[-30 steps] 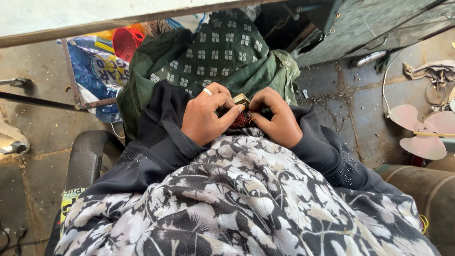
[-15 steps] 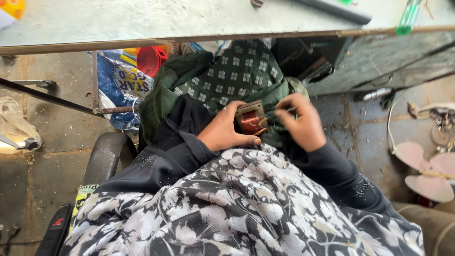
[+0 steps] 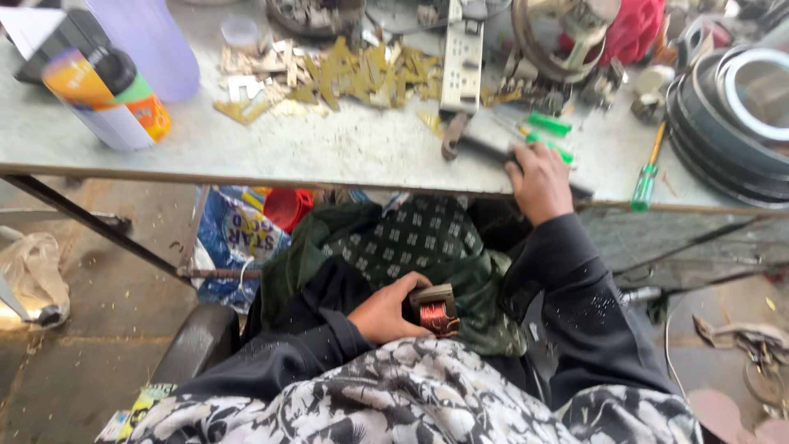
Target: The person assembles a small electrical transformer by inserting metal core plates into the bobbin and then uses a screwdriver to tighten components and adjust the wire terminals.
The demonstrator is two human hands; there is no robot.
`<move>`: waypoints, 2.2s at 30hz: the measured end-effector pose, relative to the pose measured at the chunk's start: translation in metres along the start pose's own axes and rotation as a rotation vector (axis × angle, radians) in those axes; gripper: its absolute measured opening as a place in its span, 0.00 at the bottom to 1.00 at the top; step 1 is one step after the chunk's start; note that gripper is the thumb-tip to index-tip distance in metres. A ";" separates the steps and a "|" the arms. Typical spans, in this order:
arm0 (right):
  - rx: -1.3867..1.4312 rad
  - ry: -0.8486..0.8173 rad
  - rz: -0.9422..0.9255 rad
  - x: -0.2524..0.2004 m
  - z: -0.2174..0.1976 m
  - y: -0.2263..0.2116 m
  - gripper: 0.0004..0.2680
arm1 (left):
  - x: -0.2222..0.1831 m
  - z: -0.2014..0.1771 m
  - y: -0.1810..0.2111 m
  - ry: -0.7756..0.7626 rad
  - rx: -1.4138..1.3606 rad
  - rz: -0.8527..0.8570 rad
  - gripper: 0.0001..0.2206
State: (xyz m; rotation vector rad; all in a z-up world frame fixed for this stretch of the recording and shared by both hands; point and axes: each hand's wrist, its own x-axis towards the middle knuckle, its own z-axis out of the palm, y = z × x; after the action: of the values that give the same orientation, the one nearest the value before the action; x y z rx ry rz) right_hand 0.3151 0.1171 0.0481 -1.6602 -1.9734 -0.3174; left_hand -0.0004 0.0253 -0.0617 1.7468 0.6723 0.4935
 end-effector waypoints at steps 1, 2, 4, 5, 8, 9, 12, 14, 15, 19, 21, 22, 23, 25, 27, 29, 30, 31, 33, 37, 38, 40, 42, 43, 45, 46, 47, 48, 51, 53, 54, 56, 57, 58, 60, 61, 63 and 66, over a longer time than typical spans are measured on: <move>0.004 -0.010 0.013 -0.002 0.001 0.001 0.10 | -0.001 0.000 0.002 0.014 -0.019 0.030 0.35; -0.066 0.050 -0.019 -0.006 0.001 -0.001 0.11 | -0.002 -0.001 0.003 0.022 -0.039 0.058 0.35; -0.210 0.171 -0.082 -0.014 -0.005 -0.008 0.12 | -0.001 -0.002 0.005 0.024 -0.103 0.139 0.34; -0.215 0.188 -0.059 -0.017 -0.013 -0.011 0.12 | 0.000 -0.003 0.005 0.018 -0.148 0.192 0.33; -0.137 0.247 0.002 -0.034 -0.037 -0.021 0.11 | 0.003 -0.003 0.003 0.046 -0.373 0.205 0.31; -0.053 0.285 0.018 -0.042 -0.044 -0.023 0.10 | 0.005 -0.005 0.001 0.061 -0.461 0.185 0.30; 0.452 0.224 0.164 -0.074 -0.054 -0.029 0.09 | 0.013 -0.013 -0.004 0.136 -1.144 0.081 0.28; 0.848 0.150 0.307 -0.096 -0.054 -0.031 0.09 | 0.015 -0.019 -0.009 0.215 -1.373 0.037 0.27; 1.033 0.127 0.388 -0.106 -0.053 -0.031 0.09 | 0.014 -0.021 -0.011 0.257 -1.487 0.014 0.27; 1.144 0.007 0.671 -0.132 -0.053 -0.030 0.10 | 0.008 -0.025 -0.006 0.288 -1.239 0.001 0.32; 1.081 -0.061 0.719 -0.142 -0.054 -0.032 0.12 | 0.011 -0.032 0.009 0.297 -1.035 0.113 0.36; 1.049 -0.102 0.746 -0.146 -0.054 -0.033 0.13 | 0.012 -0.037 0.019 0.289 -0.906 0.164 0.38; 1.074 -0.123 0.717 -0.147 -0.053 -0.034 0.12 | 0.015 -0.045 0.031 0.280 -0.777 0.213 0.40; 1.123 -0.183 0.666 -0.147 -0.053 -0.038 0.11 | 0.022 -0.060 0.057 0.264 -0.672 0.269 0.42; 0.916 -0.165 0.515 -0.147 -0.058 -0.043 0.11 | 0.032 -0.077 0.078 0.297 -0.640 0.218 0.39; 0.719 -0.186 0.459 -0.146 -0.069 -0.050 0.10 | 0.031 -0.088 0.087 0.363 -0.548 0.234 0.36; 0.615 -0.188 0.473 -0.143 -0.079 -0.051 0.10 | 0.034 -0.095 0.092 0.384 -0.499 0.327 0.36; 0.463 -0.113 0.331 -0.145 -0.099 -0.052 0.11 | 0.032 -0.099 0.096 0.391 -0.407 0.361 0.36; 0.670 0.113 0.339 -0.137 -0.130 -0.058 0.14 | 0.028 -0.111 0.107 0.378 -0.202 0.453 0.35; 0.966 0.475 0.145 -0.127 -0.149 -0.092 0.03 | 0.016 -0.112 0.124 0.436 0.063 0.499 0.35; 0.781 0.361 0.076 -0.115 -0.140 -0.098 0.05 | 0.014 -0.111 0.127 0.464 0.142 0.561 0.36; 0.413 0.137 -0.062 -0.092 -0.125 -0.106 0.11 | 0.011 -0.109 0.131 0.503 0.244 0.569 0.35; 0.338 -0.036 -0.009 -0.087 -0.126 -0.114 0.15 | 0.003 -0.108 0.131 0.522 0.290 0.459 0.34; 0.447 -0.102 0.113 -0.088 -0.132 -0.115 0.16 | -0.002 -0.109 0.129 0.506 0.269 0.448 0.33; 0.627 -0.091 0.235 -0.076 -0.142 -0.114 0.17 | -0.004 -0.121 0.130 0.490 0.244 0.457 0.32; 0.710 -0.016 0.250 -0.073 -0.149 -0.113 0.17 | -0.005 -0.123 0.130 0.497 0.231 0.431 0.32; 0.778 0.050 0.263 -0.070 -0.155 -0.112 0.17 | -0.006 -0.126 0.129 0.503 0.218 0.406 0.33; 0.805 0.102 0.238 -0.073 -0.157 -0.115 0.17 | -0.008 -0.124 0.127 0.496 0.199 0.370 0.33; 0.691 0.111 0.072 -0.085 -0.141 -0.125 0.17 | -0.008 -0.120 0.124 0.557 0.317 0.609 0.31; 0.501 -0.038 -0.054 -0.093 -0.124 -0.125 0.16 | -0.007 -0.119 0.127 0.544 0.297 0.678 0.30; 0.454 -0.104 -0.044 -0.103 -0.120 -0.121 0.16 | -0.011 -0.117 0.127 0.538 0.288 0.706 0.30; 0.328 -0.156 0.023 -0.121 -0.125 -0.100 0.16 | -0.019 -0.119 0.126 0.534 0.243 0.504 0.32; 0.235 -0.124 0.084 -0.128 -0.131 -0.086 0.16 | -0.023 -0.122 0.127 0.528 0.224 0.407 0.34; 0.076 -0.113 0.135 -0.125 -0.137 -0.069 0.16 | -0.024 -0.128 0.129 0.540 0.182 0.429 0.33; 0.635 0.137 0.189 -0.121 -0.143 -0.047 0.11 | -0.029 -0.130 0.127 0.540 0.086 0.454 0.32; 0.912 0.258 0.232 -0.127 -0.146 -0.043 0.11 | -0.030 -0.129 0.124 0.523 0.059 0.450 0.32; 1.221 0.422 0.225 -0.129 -0.147 -0.050 0.10 | -0.030 -0.126 0.119 0.498 0.005 0.453 0.32; 0.863 0.150 0.107 -0.125 -0.128 -0.090 0.11 | -0.029 -0.119 0.119 0.365 -0.326 0.461 0.33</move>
State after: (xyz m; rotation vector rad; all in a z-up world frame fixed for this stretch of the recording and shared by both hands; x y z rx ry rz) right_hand 0.2719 -0.0711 0.1013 -1.1172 -1.5548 0.3968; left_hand -0.0756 0.0686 0.0856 1.5070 0.4016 1.1930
